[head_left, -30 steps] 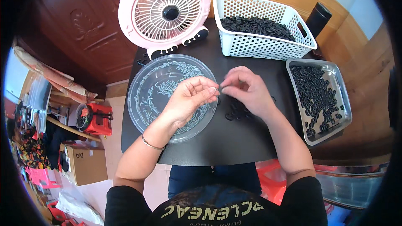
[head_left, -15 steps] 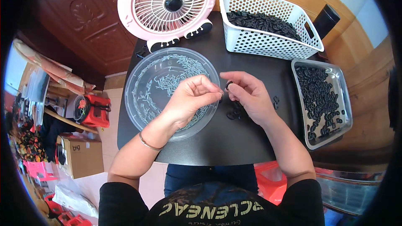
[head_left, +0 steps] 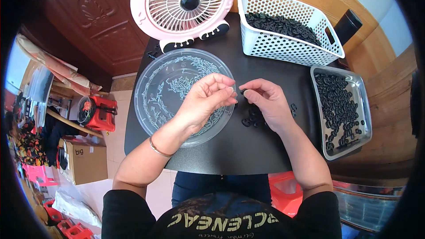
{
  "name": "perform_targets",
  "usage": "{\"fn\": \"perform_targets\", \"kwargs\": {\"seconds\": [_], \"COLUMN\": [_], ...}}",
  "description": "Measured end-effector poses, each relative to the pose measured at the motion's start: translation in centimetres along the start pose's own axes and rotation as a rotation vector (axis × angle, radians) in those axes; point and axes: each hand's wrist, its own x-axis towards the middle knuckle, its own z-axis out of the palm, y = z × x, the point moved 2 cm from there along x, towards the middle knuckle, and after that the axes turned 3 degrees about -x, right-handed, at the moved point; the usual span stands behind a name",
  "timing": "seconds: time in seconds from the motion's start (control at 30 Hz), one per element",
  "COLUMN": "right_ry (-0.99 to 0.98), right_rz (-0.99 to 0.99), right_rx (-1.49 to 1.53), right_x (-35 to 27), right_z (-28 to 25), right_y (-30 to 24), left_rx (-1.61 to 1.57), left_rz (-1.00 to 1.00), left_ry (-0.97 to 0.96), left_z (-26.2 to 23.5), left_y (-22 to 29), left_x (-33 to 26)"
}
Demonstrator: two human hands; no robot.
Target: The person sits at a table and repeatedly picks up small black plastic rings and silver metal screws. They insert the screws into the rings and place the assembled units onto a metal tray. The person continues this repetitive assembly process throughout the video.
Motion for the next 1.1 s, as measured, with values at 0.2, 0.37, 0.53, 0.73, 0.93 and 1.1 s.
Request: {"fn": "perform_targets", "kwargs": {"seconds": [0.2, 0.37, 0.53, 0.73, 0.93, 1.1], "right_ry": [0.047, 0.08, 0.081, 0.092, 0.113, 0.122], "right_rz": [-0.052, -0.072, -0.061, -0.066, -0.128, -0.088], "right_rx": [-0.066, -0.109, -0.109, -0.144, -0.273, -0.187], "right_x": [-0.1, -0.1, -0.1, -0.1, -0.4, -0.2], "right_z": [0.4, 0.5, 0.5, 0.4, 0.7, 0.5], "right_y": [-0.1, 0.1, 0.2, 0.4, 0.0, 0.1], "left_rx": [0.049, 0.098, 0.125, 0.184, 0.485, 0.427], "left_rz": [0.08, 0.125, 0.159, 0.174, 0.311, 0.368], "left_ry": [-0.009, 0.008, 0.012, 0.02, -0.006, 0.059], "left_z": [-0.2, -0.2, -0.1, 0.1, 0.4, 1.1], "left_y": [-0.2, -0.1, 0.0, 0.1, 0.4, 0.5], "left_x": [0.1, 0.0, 0.0, -0.1, -0.4, -0.2]}}
